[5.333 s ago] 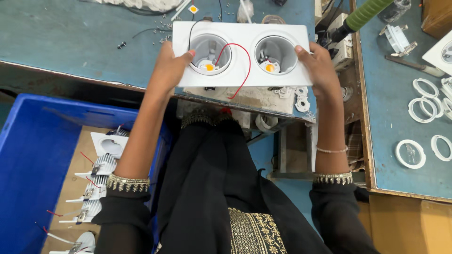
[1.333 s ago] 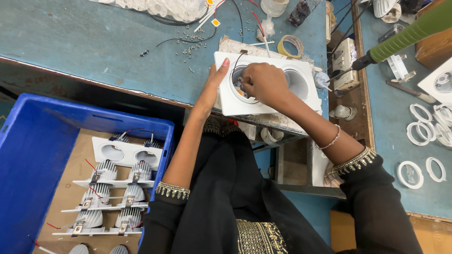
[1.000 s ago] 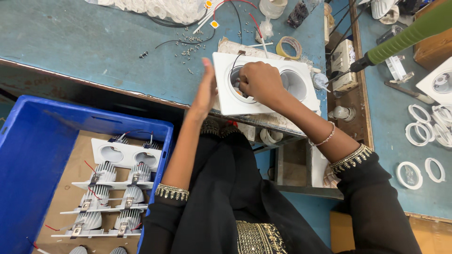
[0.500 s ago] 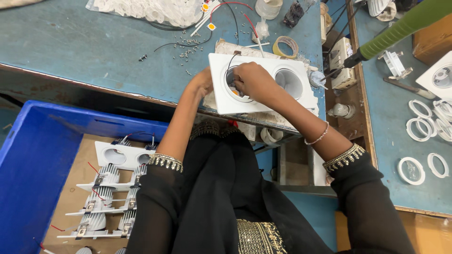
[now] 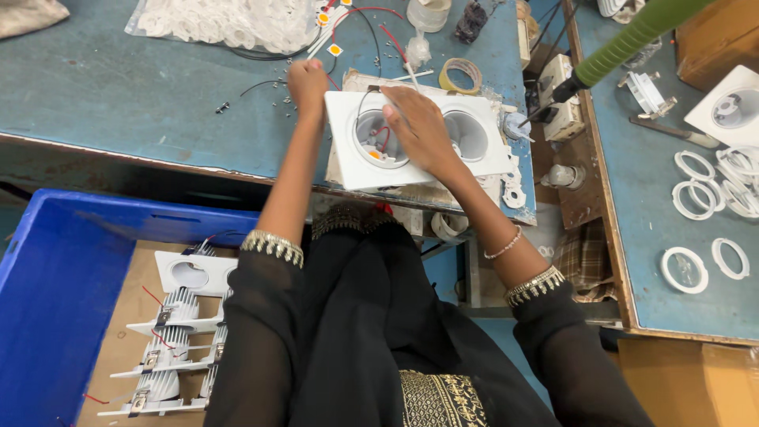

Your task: The person assembles dual-lamp lighting fixtures by securing white metal housings, threading wires through openings by hand, and using a power screwdriver to fasten internal components. The person then places the partially assembled units into a blue plastic bin.

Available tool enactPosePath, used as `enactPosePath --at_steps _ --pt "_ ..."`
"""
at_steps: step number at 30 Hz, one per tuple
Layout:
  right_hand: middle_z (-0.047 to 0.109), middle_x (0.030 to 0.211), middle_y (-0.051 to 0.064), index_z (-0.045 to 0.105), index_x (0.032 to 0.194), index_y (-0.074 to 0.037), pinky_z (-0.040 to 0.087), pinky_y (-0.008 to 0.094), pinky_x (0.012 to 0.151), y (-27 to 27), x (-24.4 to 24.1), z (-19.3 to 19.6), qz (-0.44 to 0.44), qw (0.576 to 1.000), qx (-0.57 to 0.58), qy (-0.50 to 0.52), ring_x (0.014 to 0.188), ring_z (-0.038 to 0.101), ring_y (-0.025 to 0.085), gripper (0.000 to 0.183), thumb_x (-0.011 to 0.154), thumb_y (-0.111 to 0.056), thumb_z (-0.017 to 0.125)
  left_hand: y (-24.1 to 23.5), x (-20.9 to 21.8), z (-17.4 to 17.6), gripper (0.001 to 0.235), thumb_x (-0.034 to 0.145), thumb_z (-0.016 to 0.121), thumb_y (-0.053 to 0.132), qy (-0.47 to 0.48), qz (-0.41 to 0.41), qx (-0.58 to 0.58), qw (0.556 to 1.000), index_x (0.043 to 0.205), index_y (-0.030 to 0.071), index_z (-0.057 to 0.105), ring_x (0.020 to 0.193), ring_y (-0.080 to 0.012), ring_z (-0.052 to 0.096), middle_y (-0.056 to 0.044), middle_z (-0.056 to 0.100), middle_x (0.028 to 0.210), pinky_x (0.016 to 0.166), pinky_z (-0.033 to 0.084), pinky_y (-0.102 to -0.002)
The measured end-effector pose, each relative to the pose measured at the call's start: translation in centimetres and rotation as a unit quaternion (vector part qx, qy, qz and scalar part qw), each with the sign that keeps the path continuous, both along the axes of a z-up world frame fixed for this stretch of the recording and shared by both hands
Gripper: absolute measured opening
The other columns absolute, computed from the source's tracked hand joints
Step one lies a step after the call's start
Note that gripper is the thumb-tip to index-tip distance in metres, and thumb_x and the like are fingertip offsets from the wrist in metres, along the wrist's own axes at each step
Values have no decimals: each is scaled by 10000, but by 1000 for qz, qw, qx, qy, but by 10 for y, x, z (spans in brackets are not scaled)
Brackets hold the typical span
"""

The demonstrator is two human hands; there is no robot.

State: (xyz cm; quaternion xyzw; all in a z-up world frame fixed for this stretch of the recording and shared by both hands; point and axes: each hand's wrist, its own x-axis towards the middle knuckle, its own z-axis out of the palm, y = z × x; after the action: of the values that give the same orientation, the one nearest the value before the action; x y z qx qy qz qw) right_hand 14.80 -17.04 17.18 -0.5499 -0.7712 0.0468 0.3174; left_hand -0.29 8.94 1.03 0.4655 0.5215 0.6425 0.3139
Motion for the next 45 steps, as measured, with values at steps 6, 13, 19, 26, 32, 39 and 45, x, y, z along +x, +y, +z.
enactPosePath --at_steps 6,13,19,26,32,39,45 --pt "540 1494 151 513 1488 -137 269 497 1208 -5 2 -5 -5 999 15 -28 1424 449 353 584 921 -214 628 44 -1 33 182 862 634 137 -12 38 3 999 848 -18 728 752 -279 724 -158 759 816 742 552 -391" --pt "539 1489 148 511 1490 -160 266 494 1219 -23 -2 -4 -6 999 28 -23 1444 437 352 699 808 -140 659 73 -105 83 265 961 569 190 119 179 -19 976 852 -5 711 731 -287 710 -151 737 806 652 535 -425" --pt "555 1474 136 527 1473 -170 280 488 1213 -15 -2 -1 -6 1000 14 -20 1424 451 343 689 802 -156 681 -61 -106 48 259 937 609 171 229 -389 -97 887 949 -38 761 758 -167 578 -122 678 865 695 486 -346" --pt "534 1481 142 514 1477 -152 260 484 1207 -20 -3 -1 -5 1000 16 -25 1428 432 347 676 825 -163 692 -166 -54 60 537 985 613 291 -12 -470 -132 873 1428 -6 558 1285 -179 586 -117 634 1405 1082 469 -316" --pt "556 1457 123 531 1457 -151 261 479 1211 -24 -7 6 -12 1000 4 -16 1426 443 331 643 829 -148 666 -160 -66 70 537 963 641 175 18 -480 -79 874 1450 4 494 1284 -152 549 -106 608 1395 1088 427 -301" --pt "559 1449 130 538 1447 -134 262 478 1210 -25 -8 8 -6 1000 20 -17 1420 444 334 620 840 -150 665 -166 -62 73 430 974 642 133 8 -478 -47 877 1370 -28 590 1198 -127 585 -87 657 1314 1049 482 -289" --pt "573 1430 117 555 1424 -141 264 478 1204 -27 -11 11 -18 1000 7 -8 1419 450 318 598 837 -156 668 -162 -60 71 536 940 697 118 29 -474 -37 879 1423 -28 520 1225 -112 551 -84 632 1354 1059 457 -285"
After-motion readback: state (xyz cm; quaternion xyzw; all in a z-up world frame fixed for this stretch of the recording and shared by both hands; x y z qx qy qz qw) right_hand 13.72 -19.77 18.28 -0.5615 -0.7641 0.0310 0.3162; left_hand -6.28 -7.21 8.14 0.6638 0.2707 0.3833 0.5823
